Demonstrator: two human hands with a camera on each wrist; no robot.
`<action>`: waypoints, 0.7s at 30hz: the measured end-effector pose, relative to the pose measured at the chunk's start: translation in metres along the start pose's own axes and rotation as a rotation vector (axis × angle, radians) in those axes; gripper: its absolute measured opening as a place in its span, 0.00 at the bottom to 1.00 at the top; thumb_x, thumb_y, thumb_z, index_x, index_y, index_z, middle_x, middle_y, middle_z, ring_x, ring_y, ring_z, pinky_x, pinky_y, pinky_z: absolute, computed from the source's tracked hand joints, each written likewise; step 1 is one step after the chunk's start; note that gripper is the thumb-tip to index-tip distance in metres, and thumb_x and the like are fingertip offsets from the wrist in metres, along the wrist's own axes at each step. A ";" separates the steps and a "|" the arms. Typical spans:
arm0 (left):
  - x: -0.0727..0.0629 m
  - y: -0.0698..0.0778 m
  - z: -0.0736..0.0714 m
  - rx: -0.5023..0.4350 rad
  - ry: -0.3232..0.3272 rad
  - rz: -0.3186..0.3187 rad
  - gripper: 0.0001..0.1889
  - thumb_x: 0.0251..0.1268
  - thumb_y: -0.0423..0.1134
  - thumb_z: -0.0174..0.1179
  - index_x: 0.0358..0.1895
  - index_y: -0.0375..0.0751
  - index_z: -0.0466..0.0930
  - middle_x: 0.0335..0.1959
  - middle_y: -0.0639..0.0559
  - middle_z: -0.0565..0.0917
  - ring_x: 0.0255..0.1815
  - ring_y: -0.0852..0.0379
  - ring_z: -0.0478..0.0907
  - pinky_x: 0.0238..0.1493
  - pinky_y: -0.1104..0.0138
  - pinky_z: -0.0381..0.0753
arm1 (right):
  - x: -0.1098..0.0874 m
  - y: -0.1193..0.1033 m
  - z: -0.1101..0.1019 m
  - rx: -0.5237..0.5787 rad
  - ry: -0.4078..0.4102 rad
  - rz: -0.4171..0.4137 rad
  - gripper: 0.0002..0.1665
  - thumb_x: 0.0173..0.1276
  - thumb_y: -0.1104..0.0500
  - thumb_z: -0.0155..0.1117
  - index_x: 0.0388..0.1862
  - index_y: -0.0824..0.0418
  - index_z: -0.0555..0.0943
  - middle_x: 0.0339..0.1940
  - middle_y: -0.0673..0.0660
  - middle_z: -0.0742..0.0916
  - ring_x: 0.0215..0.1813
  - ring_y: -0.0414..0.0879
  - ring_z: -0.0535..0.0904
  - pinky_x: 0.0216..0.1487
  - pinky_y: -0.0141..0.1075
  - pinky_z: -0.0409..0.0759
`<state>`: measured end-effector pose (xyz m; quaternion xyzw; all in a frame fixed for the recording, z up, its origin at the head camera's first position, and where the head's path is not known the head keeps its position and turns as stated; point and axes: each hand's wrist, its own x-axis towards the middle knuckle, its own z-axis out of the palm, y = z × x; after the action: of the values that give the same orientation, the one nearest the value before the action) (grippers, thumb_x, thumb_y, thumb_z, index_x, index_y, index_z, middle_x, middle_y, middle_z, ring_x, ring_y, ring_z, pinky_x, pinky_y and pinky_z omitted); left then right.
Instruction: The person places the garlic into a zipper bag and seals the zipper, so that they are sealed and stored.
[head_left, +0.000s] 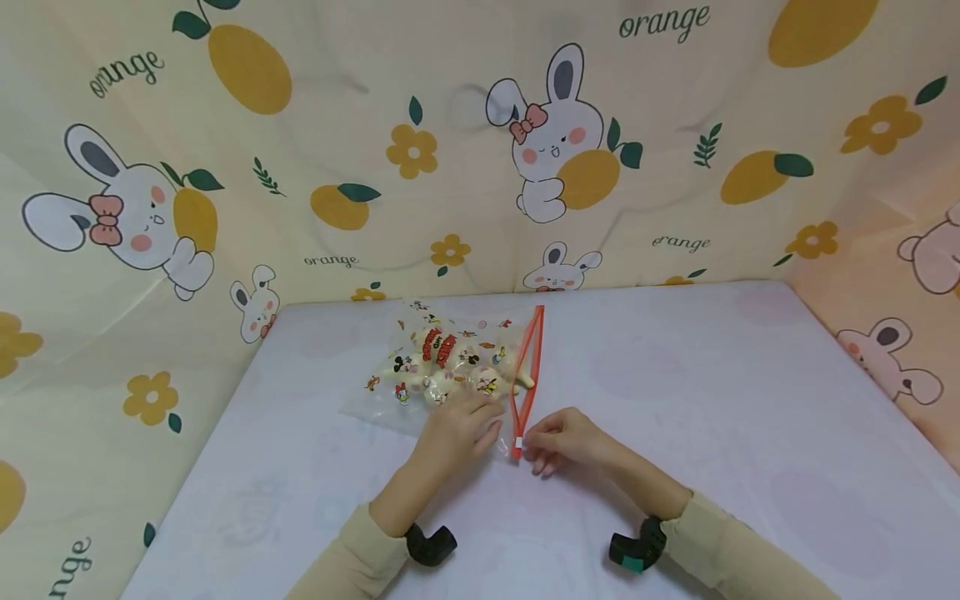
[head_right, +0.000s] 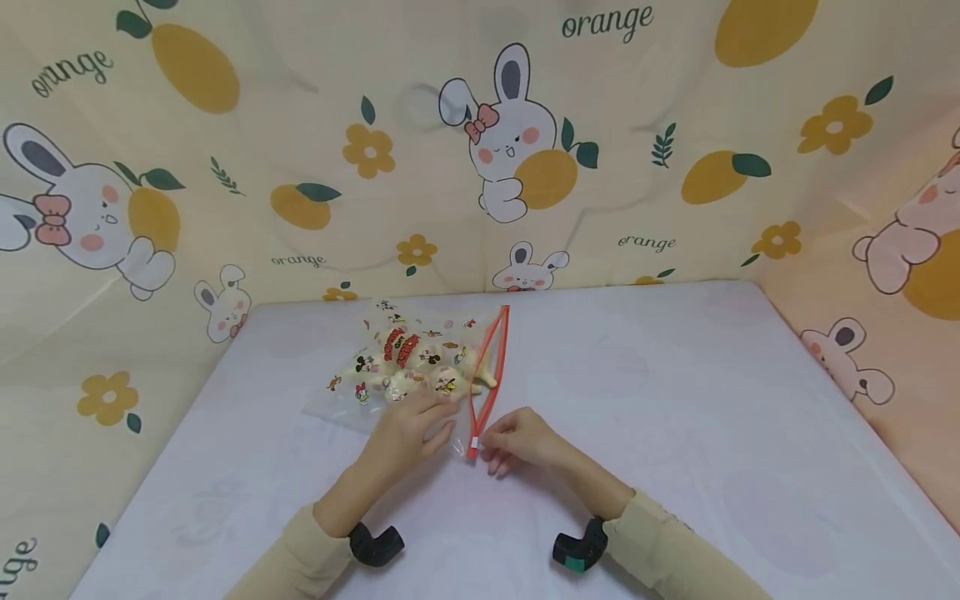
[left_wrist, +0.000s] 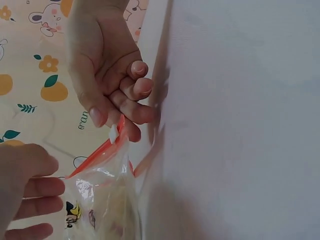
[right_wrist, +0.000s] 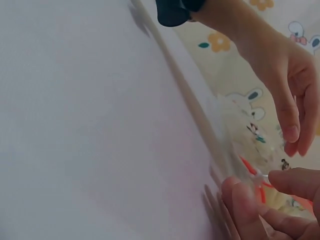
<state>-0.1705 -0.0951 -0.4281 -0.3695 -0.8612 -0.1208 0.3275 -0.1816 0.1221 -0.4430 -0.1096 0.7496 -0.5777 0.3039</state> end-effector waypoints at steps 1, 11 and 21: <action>-0.001 0.001 -0.001 0.002 -0.008 0.011 0.10 0.49 0.37 0.71 0.37 0.43 0.87 0.35 0.53 0.89 0.41 0.57 0.85 0.49 0.66 0.84 | 0.001 0.000 0.001 0.004 -0.002 0.011 0.18 0.69 0.62 0.59 0.46 0.79 0.80 0.29 0.60 0.90 0.23 0.36 0.83 0.29 0.31 0.85; -0.010 0.005 -0.004 -0.016 -0.032 0.054 0.09 0.48 0.40 0.72 0.35 0.46 0.87 0.34 0.57 0.88 0.38 0.61 0.84 0.42 0.70 0.82 | 0.009 0.005 0.008 0.038 0.015 0.033 0.16 0.69 0.61 0.59 0.39 0.77 0.80 0.19 0.49 0.86 0.20 0.36 0.82 0.26 0.30 0.84; -0.017 0.012 0.001 -0.031 -0.075 0.040 0.10 0.45 0.42 0.74 0.34 0.47 0.87 0.33 0.58 0.87 0.38 0.61 0.83 0.43 0.70 0.81 | 0.009 0.002 0.010 0.079 0.001 0.031 0.17 0.70 0.61 0.56 0.40 0.77 0.80 0.17 0.46 0.84 0.19 0.34 0.81 0.25 0.27 0.82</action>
<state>-0.1536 -0.0960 -0.4400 -0.3958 -0.8634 -0.1135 0.2917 -0.1825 0.1102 -0.4493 -0.0853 0.7280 -0.6022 0.3164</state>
